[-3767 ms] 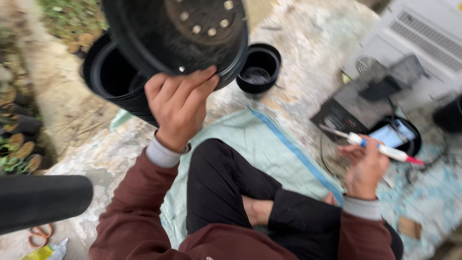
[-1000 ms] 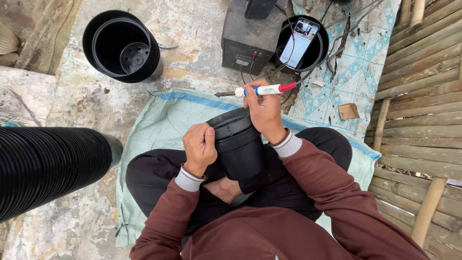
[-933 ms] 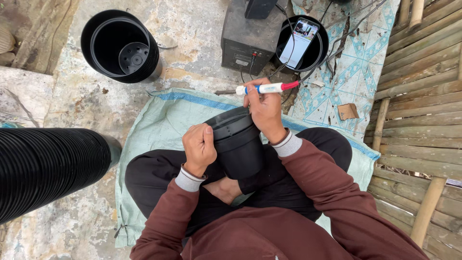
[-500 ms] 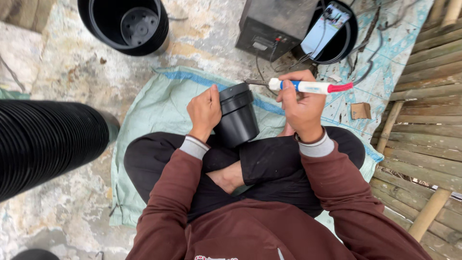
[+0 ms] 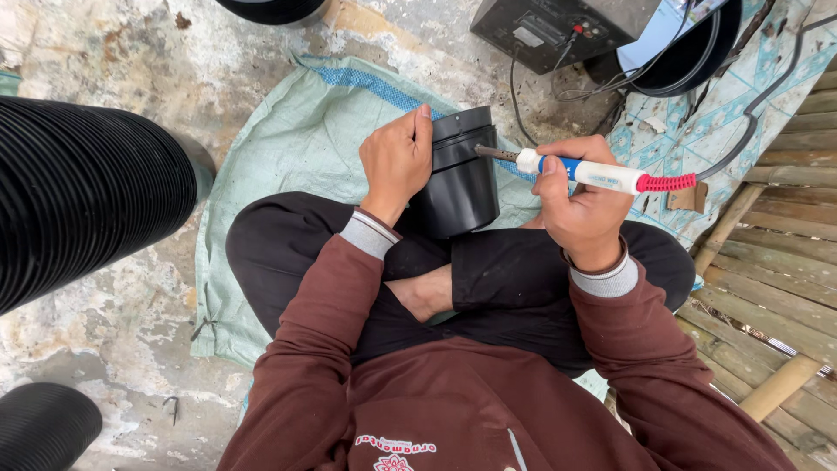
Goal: The person sits on a tarp and uses a soldering iron to melt holes into the sides of black plastic nursery pots. They handle the pots one at a time, rotating them to create multiple holes, and place the finished pots aside.
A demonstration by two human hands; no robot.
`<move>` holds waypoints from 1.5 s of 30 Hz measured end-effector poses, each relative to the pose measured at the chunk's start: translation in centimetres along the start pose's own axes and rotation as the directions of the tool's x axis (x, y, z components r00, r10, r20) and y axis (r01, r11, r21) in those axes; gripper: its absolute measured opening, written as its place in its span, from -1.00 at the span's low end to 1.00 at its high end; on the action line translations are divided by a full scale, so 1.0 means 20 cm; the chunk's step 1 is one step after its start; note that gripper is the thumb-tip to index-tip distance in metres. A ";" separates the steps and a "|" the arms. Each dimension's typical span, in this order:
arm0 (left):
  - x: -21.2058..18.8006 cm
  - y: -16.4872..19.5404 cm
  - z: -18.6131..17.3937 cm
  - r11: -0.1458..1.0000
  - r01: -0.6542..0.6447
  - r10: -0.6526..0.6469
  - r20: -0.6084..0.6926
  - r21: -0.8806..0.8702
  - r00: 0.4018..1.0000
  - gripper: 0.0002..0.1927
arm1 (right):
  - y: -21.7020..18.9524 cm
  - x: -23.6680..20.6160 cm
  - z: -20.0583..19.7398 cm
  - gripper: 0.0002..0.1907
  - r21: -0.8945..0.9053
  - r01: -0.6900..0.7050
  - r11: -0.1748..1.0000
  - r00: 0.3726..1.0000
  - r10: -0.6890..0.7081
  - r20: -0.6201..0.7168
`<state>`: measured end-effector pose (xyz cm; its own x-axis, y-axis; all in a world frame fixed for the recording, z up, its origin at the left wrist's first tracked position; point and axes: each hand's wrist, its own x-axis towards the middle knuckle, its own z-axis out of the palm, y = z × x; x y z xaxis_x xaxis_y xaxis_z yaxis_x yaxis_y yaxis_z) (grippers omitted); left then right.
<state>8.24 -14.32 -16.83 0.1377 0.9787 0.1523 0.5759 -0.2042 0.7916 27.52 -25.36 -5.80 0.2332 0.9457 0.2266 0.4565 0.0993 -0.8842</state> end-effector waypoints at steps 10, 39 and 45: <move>0.00 -0.01 -0.02 1.000 -0.022 0.022 -0.005 -0.005 1.000 -0.54 | 0.01 0.01 0.04 -0.94 -0.056 -0.007 0.998 1.000 0.008 0.015; 0.02 -0.01 -0.01 1.000 -0.022 0.022 0.016 0.002 1.000 -0.54 | 0.01 0.08 0.09 -0.98 -0.015 -0.122 0.992 0.992 0.122 0.018; -0.01 0.00 -0.01 1.000 -0.017 0.017 -0.005 0.010 1.000 -0.55 | -0.02 0.10 0.11 -0.94 -0.146 -0.038 0.989 0.999 0.041 0.017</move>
<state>8.10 -14.51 -16.80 0.1435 0.9751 0.1689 0.5817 -0.2212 0.7827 25.93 -22.87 -5.97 0.2370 0.9542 0.1828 0.5672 0.0168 -0.8234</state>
